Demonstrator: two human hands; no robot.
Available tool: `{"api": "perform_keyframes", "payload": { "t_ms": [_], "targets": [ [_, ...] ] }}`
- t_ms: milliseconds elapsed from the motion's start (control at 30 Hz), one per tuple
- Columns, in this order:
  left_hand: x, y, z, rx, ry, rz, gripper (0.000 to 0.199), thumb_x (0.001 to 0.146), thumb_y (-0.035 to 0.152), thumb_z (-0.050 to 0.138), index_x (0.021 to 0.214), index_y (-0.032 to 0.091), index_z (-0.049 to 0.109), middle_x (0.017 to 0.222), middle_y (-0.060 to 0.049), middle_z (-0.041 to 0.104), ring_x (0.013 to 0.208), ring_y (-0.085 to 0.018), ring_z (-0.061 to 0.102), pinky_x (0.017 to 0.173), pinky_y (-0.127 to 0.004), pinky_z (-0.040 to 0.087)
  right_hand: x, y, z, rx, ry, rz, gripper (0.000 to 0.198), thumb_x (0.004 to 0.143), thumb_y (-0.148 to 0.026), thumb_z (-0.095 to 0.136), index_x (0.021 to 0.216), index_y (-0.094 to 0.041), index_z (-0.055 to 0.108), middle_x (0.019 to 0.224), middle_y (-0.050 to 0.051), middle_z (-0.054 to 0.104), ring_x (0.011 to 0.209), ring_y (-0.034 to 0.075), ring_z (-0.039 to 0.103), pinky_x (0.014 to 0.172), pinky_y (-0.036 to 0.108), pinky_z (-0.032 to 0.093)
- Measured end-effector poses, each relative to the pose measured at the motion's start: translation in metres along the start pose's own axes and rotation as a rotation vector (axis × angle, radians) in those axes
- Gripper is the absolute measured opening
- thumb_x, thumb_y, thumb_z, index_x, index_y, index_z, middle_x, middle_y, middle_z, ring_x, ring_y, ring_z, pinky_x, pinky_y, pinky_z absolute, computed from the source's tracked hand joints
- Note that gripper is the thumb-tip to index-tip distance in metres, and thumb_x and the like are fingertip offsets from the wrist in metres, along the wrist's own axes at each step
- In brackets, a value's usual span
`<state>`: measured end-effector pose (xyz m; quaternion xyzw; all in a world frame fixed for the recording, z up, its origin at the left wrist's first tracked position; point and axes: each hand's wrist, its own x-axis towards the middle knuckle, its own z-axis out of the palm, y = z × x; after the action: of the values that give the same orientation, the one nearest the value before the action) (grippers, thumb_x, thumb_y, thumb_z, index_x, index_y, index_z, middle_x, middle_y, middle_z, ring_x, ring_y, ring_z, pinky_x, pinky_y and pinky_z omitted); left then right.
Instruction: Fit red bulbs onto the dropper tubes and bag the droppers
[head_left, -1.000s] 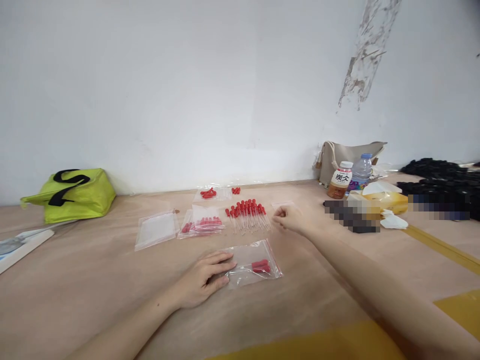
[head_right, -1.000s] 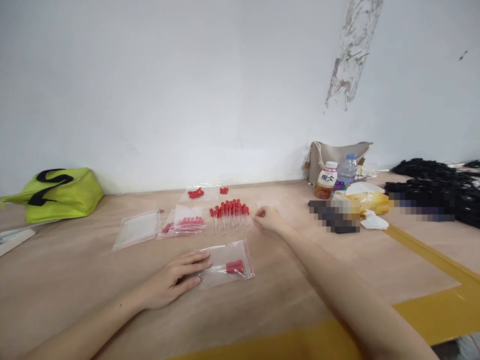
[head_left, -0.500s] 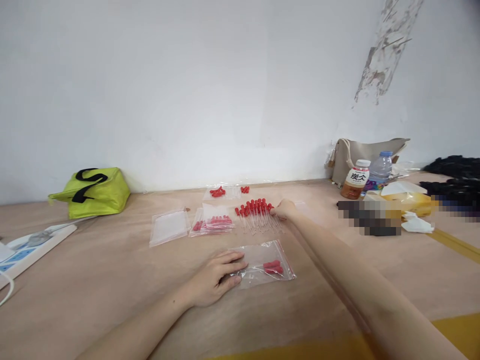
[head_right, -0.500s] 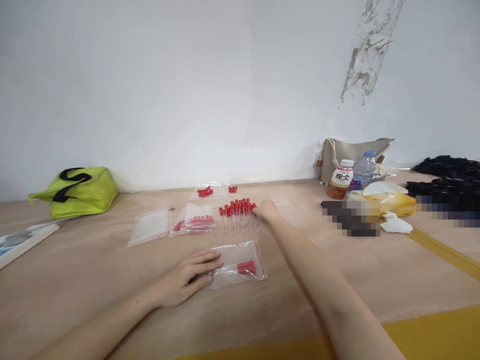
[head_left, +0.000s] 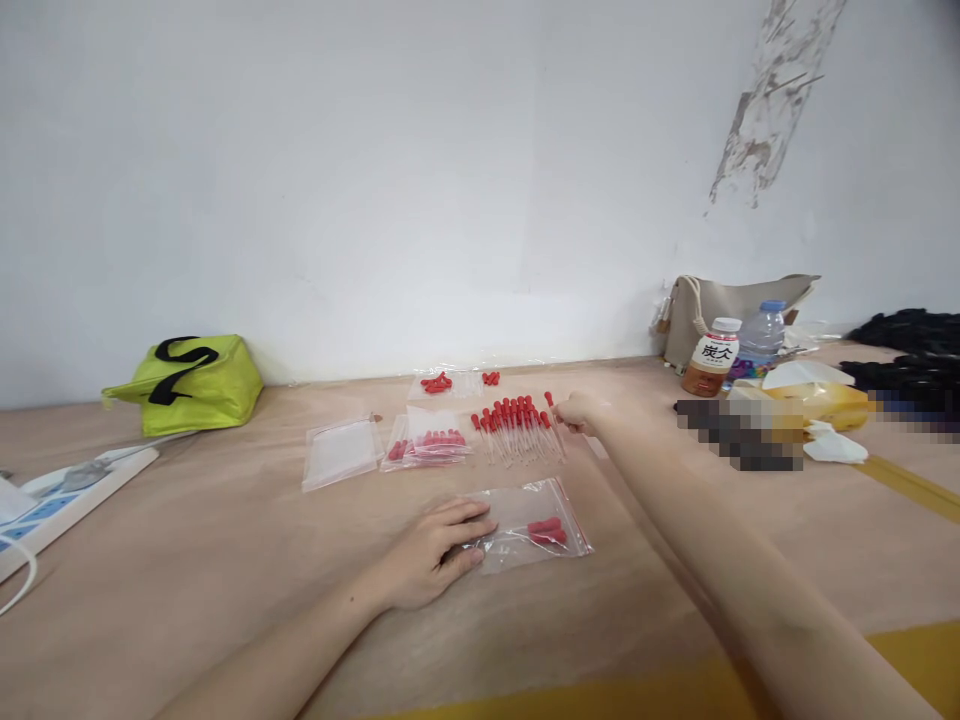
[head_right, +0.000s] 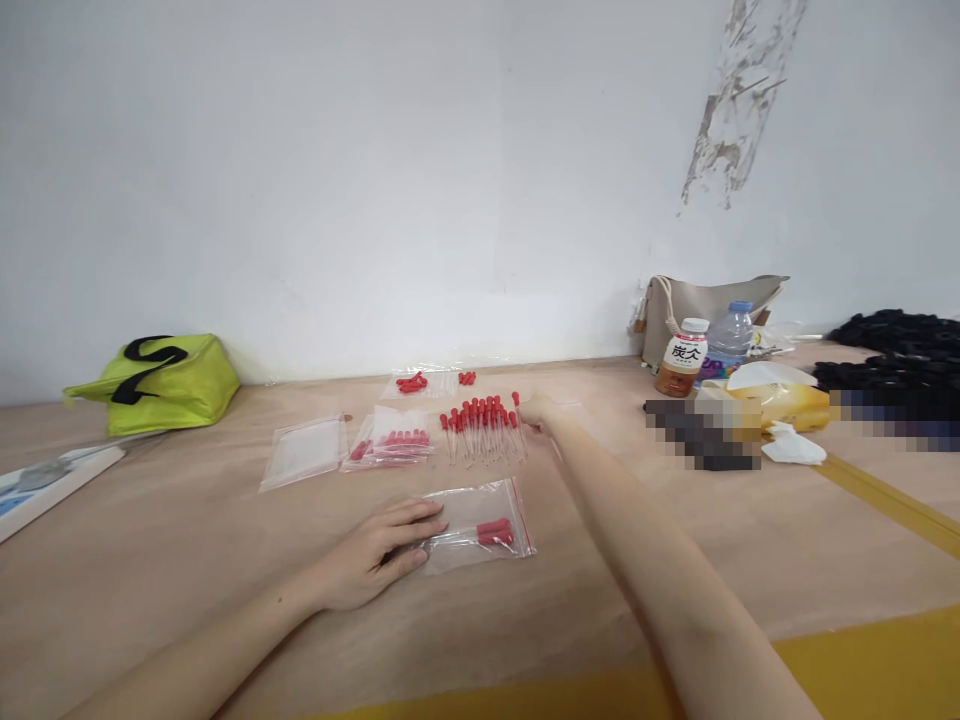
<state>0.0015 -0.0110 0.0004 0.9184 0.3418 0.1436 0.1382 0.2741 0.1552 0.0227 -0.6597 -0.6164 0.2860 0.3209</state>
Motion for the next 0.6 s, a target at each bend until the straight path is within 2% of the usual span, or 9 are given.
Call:
{"api": "perform_keyframes", "payload": {
  "t_ms": [100,200,233,300,400,600],
  "targets": [
    [0.000,-0.002,0.001,-0.004,-0.005,0.003,0.037,0.088,0.032,0.041,0.125,0.030,0.044,0.133,-0.002,0.040,0.122,-0.020,0.036,0.102,-0.040,0.027,-0.019,0.004,-0.019,0.199,-0.033,0.005,0.012,0.078,-0.020,0.047,0.068,-0.015,0.046,0.054,0.002,0.054,0.038,0.004,0.038,0.039,0.017,0.033],
    [-0.001,-0.003,0.001,-0.003,-0.007,0.001,0.036,0.089,0.034,0.040,0.125,0.030,0.044,0.134,-0.001,0.040,0.122,-0.020,0.035,0.102,-0.041,0.026,-0.050,0.014,-0.027,0.352,0.003,-0.026,0.008,0.080,-0.023,0.044,0.084,-0.016,0.041,0.060,-0.002,0.053,0.039,0.003,0.037,0.040,0.015,0.034],
    [-0.001,-0.003,0.002,-0.004,-0.007,-0.003,0.036,0.089,0.034,0.039,0.125,0.030,0.044,0.134,-0.001,0.040,0.123,-0.020,0.035,0.102,-0.041,0.026,-0.061,0.018,-0.026,0.400,0.019,-0.035,0.015,0.079,-0.023,0.046,0.091,-0.018,0.039,0.059,-0.004,0.051,0.039,0.003,0.038,0.040,0.015,0.034],
    [0.000,-0.003,0.001,-0.004,-0.011,-0.010,0.036,0.089,0.033,0.039,0.125,0.031,0.043,0.134,-0.001,0.039,0.123,-0.020,0.034,0.101,-0.040,0.027,-0.081,0.028,-0.021,0.557,0.018,-0.065,0.033,0.073,-0.025,0.053,0.098,-0.020,0.034,0.055,-0.008,0.047,0.039,0.005,0.040,0.039,0.016,0.033],
    [0.000,-0.002,0.000,-0.004,-0.016,-0.011,0.036,0.089,0.033,0.039,0.125,0.031,0.043,0.134,-0.001,0.039,0.123,-0.020,0.035,0.101,-0.039,0.028,-0.103,0.043,-0.008,0.711,0.003,-0.117,0.048,0.064,-0.031,0.061,0.101,-0.022,0.032,0.051,-0.010,0.046,0.040,0.007,0.044,0.037,0.017,0.035],
    [0.000,-0.003,0.000,0.004,-0.012,-0.005,0.037,0.089,0.032,0.040,0.125,0.031,0.043,0.134,-0.001,0.039,0.123,-0.020,0.035,0.101,-0.041,0.027,-0.115,0.051,0.013,0.779,0.152,-0.116,0.057,0.061,-0.038,0.063,0.102,-0.024,0.026,0.053,-0.011,0.047,0.042,0.010,0.050,0.040,0.022,0.044]
  ]
}}
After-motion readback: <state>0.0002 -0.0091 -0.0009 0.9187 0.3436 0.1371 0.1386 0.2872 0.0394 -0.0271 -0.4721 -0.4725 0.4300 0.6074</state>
